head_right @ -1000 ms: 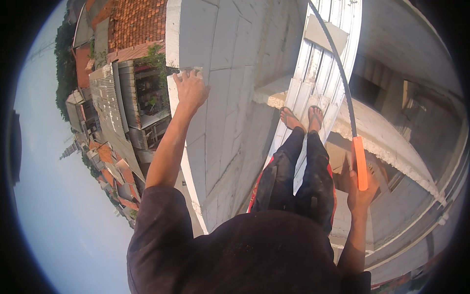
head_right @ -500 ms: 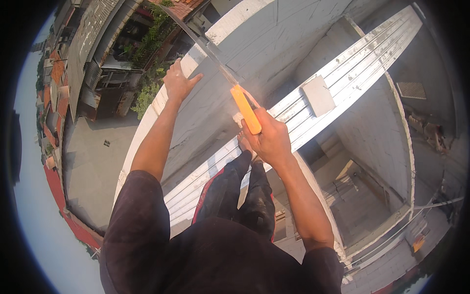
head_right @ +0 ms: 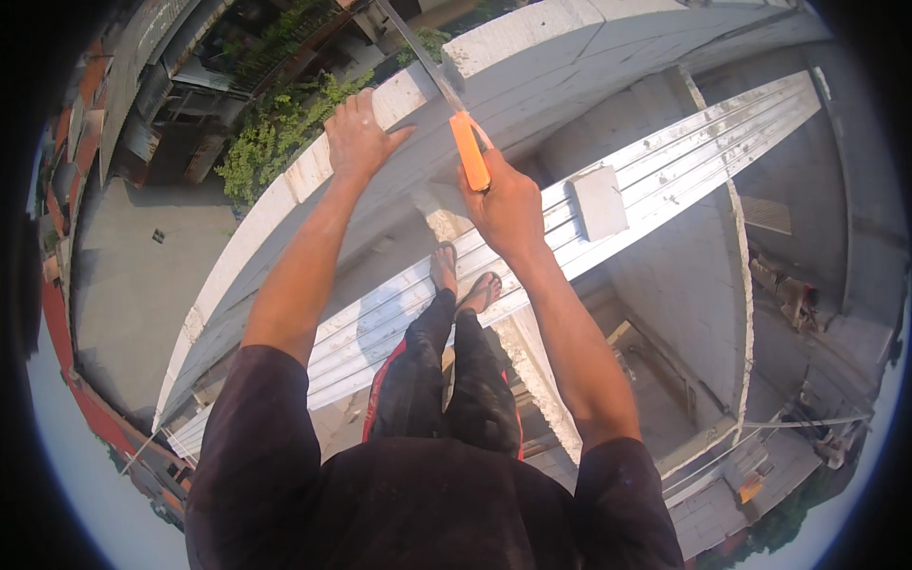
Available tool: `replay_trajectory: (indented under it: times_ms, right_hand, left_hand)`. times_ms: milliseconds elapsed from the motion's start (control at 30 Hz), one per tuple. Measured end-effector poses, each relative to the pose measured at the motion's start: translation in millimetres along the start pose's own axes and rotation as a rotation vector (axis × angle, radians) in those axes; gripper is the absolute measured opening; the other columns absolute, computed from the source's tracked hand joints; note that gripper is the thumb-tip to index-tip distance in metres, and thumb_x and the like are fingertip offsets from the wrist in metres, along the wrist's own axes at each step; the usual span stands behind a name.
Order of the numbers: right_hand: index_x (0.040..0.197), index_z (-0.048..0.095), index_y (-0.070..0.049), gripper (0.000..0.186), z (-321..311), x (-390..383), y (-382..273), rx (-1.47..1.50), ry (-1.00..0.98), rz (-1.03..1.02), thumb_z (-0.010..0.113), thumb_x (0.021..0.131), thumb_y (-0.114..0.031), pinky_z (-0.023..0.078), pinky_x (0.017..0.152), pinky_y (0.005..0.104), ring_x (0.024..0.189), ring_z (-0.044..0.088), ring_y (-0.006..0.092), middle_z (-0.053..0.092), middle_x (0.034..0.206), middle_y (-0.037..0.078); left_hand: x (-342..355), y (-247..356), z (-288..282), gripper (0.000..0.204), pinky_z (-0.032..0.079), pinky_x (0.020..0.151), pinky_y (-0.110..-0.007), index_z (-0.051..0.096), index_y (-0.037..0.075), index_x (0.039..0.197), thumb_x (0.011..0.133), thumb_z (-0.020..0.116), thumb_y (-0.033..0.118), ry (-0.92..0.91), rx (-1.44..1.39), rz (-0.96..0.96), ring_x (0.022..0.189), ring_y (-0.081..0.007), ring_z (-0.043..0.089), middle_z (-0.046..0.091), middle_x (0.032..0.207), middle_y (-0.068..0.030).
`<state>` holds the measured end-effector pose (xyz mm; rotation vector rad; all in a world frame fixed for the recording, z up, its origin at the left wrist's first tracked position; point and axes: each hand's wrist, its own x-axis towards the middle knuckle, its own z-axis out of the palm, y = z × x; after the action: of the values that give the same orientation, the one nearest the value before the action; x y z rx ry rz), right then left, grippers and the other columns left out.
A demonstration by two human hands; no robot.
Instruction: The person stands on a metal beam and uses a hand saw to cut a concrete block on a rooftop. They hold the block with one hand and saw with the other, then briefly measure the block with a tape measure before continuing to saw.
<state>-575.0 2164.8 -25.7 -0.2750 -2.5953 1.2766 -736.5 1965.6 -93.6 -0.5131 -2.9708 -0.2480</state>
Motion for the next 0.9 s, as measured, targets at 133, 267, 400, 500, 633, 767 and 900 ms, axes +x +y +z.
replay_trajectory:
  times_ms: [133,267,400,500,633,767,900]
  right_hand:
    - [0.088,0.056,-0.004,0.024,-3,-11,-20,0.114,0.075,-0.168,0.075,0.096,-0.017,0.051,0.056,0.0385,0.059,0.065,0.0337,0.061,0.065,0.014]
    - [0.091,0.057,-0.004,0.021,17,0,12,-0.029,0.065,-0.087,0.075,0.096,-0.015,0.051,0.056,0.0396,0.06,0.065,0.038,0.062,0.066,0.017]
    - [0.092,0.056,-0.004,0.021,20,0,-9,-0.005,0.031,0.057,0.074,0.096,-0.014,0.051,0.056,0.0389,0.058,0.064,0.0375,0.061,0.065,0.017]
    - [0.09,0.056,-0.003,0.023,9,-12,-29,0.118,0.116,-0.082,0.075,0.096,-0.014,0.049,0.055,0.0375,0.057,0.064,0.0337,0.06,0.064,0.015]
    - [0.089,0.056,-0.002,0.024,10,-1,5,0.016,0.051,-0.038,0.072,0.099,-0.017,0.048,0.054,0.0371,0.055,0.063,0.0288,0.058,0.063,0.012]
    - [0.103,0.071,0.003,0.026,-16,15,13,0.51,-0.13,0.528,0.069,0.101,-0.024,0.043,0.059,0.0296,0.063,0.05,0.008,0.06,0.067,0.002]
    - [0.101,0.07,0.002,0.022,-24,-3,-5,0.512,0.064,0.226,0.069,0.102,-0.02,0.041,0.058,0.0282,0.062,0.048,0.0071,0.057,0.065,0.0]
  left_hand:
    - [3,2,-5,0.091,0.041,0.101,-0.047,0.055,0.002,0.137,0.073,0.089,0.056,-0.084,0.049,-0.048,0.119,-0.032,0.056,0.062,0.122,-0.0155]
    - [4,2,-4,0.093,0.041,0.101,-0.047,0.054,0.002,0.139,0.074,0.088,0.058,-0.017,0.001,0.002,0.12,-0.0319,0.056,0.061,0.124,-0.0152]
    - [3,0,-1,0.093,0.04,0.103,-0.047,0.053,0.002,0.14,0.074,0.087,0.058,-0.022,0.021,-0.01,0.121,-0.0319,0.056,0.061,0.126,-0.0153]
    - [4,-2,0,0.094,0.042,0.104,-0.048,0.054,0.002,0.141,0.074,0.087,0.058,-0.027,0.022,-0.021,0.122,-0.0324,0.057,0.062,0.127,-0.0152]
    - [6,-1,0,0.095,0.043,0.103,-0.049,0.054,0.002,0.142,0.073,0.087,0.059,-0.018,0.023,-0.008,0.121,-0.0324,0.057,0.062,0.127,-0.015]
    - [7,-1,0,0.095,0.04,0.104,-0.048,0.053,0.001,0.142,0.075,0.087,0.058,-0.046,0.005,-0.018,0.122,-0.0321,0.055,0.061,0.127,-0.0156]
    - [6,-5,1,0.094,0.04,0.104,-0.048,0.053,0.002,0.142,0.075,0.087,0.058,-0.026,0.007,-0.005,0.123,-0.0322,0.055,0.061,0.127,-0.0161]
